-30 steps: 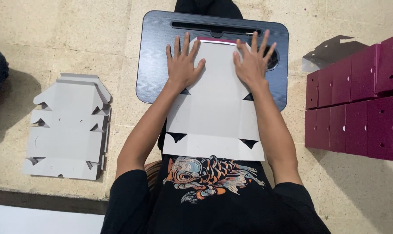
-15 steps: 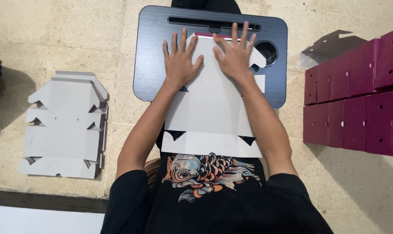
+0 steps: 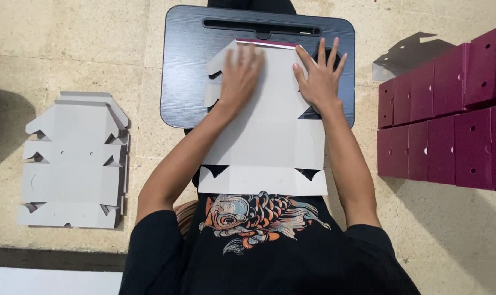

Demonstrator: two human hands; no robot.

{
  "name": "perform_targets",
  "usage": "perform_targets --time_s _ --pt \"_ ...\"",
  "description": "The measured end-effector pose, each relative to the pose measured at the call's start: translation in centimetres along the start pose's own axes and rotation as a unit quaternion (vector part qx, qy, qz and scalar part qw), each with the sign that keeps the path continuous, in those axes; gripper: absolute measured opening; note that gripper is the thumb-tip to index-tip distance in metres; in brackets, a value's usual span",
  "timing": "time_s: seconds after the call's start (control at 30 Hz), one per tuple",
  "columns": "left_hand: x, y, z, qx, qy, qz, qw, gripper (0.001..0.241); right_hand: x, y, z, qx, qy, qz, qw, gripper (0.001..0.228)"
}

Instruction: Folding flat cardboard templates into small boxes on a lap desk while sitting on the floor.

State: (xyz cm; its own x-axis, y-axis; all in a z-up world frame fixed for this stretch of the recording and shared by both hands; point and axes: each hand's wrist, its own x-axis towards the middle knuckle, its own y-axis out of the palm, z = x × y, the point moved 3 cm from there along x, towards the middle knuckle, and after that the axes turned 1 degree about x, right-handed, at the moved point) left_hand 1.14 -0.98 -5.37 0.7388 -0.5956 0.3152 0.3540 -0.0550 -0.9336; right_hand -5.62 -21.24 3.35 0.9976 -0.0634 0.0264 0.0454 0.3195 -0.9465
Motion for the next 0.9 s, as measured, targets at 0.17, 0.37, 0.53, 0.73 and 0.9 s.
perform_targets --time_s 0.17,0.37,0.53,0.73,0.9 --pt "1.9 -5.6 -3.3 -0.163 0.114 -0.010 0.980 0.046 0.3 1.6 -2.7 0.068 -0.048 -0.120 0.989 0.044" --pt "2.9 -4.8 -3.2 -0.160 0.112 0.013 0.981 0.062 -0.4 0.8 -4.0 0.233 -0.010 -0.213 0.949 0.027" --pt "3.6 -4.4 -2.9 -0.166 0.124 0.043 0.977 0.067 -0.9 0.0 -3.5 0.320 -0.028 -0.181 0.929 0.036" --pt "3.9 -6.2 -2.4 -0.179 0.131 0.078 0.972 0.058 -0.5 0.2 -3.6 0.358 -0.040 -0.163 0.918 0.059" --pt "4.0 -8.4 -0.9 -0.488 0.011 0.043 0.872 0.072 -1.2 -0.4 -1.8 0.210 -0.058 -0.077 0.973 0.032"
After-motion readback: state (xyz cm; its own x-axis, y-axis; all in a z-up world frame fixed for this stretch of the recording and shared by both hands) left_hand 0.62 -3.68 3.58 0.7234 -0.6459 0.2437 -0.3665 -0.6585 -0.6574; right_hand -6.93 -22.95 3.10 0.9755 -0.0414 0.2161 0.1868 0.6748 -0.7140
